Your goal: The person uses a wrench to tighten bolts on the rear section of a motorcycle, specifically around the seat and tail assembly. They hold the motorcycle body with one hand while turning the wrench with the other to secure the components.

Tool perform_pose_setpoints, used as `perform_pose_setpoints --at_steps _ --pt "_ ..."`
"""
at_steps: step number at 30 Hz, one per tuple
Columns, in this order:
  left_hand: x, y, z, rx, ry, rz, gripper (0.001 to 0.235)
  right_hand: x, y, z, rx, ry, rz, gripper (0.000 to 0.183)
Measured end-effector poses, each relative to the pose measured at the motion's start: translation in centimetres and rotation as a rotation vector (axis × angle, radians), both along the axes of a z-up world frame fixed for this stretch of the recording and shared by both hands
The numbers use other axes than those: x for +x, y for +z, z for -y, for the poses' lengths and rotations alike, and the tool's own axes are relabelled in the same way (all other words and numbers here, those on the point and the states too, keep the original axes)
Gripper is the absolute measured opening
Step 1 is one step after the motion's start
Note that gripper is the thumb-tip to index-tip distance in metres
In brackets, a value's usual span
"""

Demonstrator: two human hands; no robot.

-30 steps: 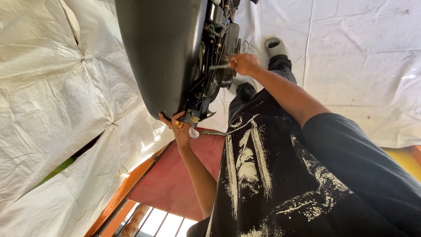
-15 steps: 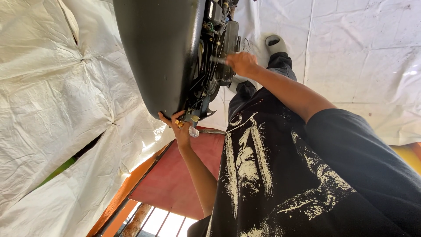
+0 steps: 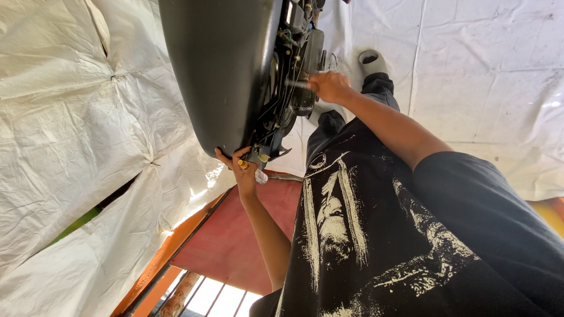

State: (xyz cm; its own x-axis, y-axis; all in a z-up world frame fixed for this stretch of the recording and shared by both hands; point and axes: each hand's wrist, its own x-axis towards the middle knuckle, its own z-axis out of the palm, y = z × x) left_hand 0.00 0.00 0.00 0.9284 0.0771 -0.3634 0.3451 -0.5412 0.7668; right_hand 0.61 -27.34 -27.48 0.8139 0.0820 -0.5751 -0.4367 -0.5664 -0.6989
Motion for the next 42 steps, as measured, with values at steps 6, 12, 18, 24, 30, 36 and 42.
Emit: perform_pose_setpoints --at_steps 6,12,18,24,30,36,42 --pt "0.1 0.1 -0.1 0.001 -0.028 0.001 0.049 -0.3 5.4 -0.5 -0.096 -0.012 0.08 0.035" --pt "-0.1 0.1 -0.3 -0.011 -0.024 -0.003 0.05 0.2 2.5 0.2 -0.09 -0.098 -0.029 0.032" --pt "0.1 0.2 0.4 0.031 -0.038 0.027 0.048 -0.4 2.4 -0.2 0.114 -0.034 0.094 0.026" --pt "0.0 -0.2 -0.3 0.008 -0.021 0.053 0.049 -0.1 3.5 0.0 0.046 -0.187 0.241 0.014" --pt "-0.1 -0.1 0.1 -0.028 -0.015 0.019 0.048 -0.6 4.8 1.6 0.108 -0.104 0.218 0.013" --pt "0.1 -0.5 -0.6 -0.049 -0.054 0.032 0.048 -2.4 4.9 -0.4 0.205 0.08 0.213 0.009" --pt "-0.1 -0.2 -0.9 -0.03 -0.101 0.066 0.048 -1.3 4.6 0.4 0.08 -0.029 0.044 0.022"
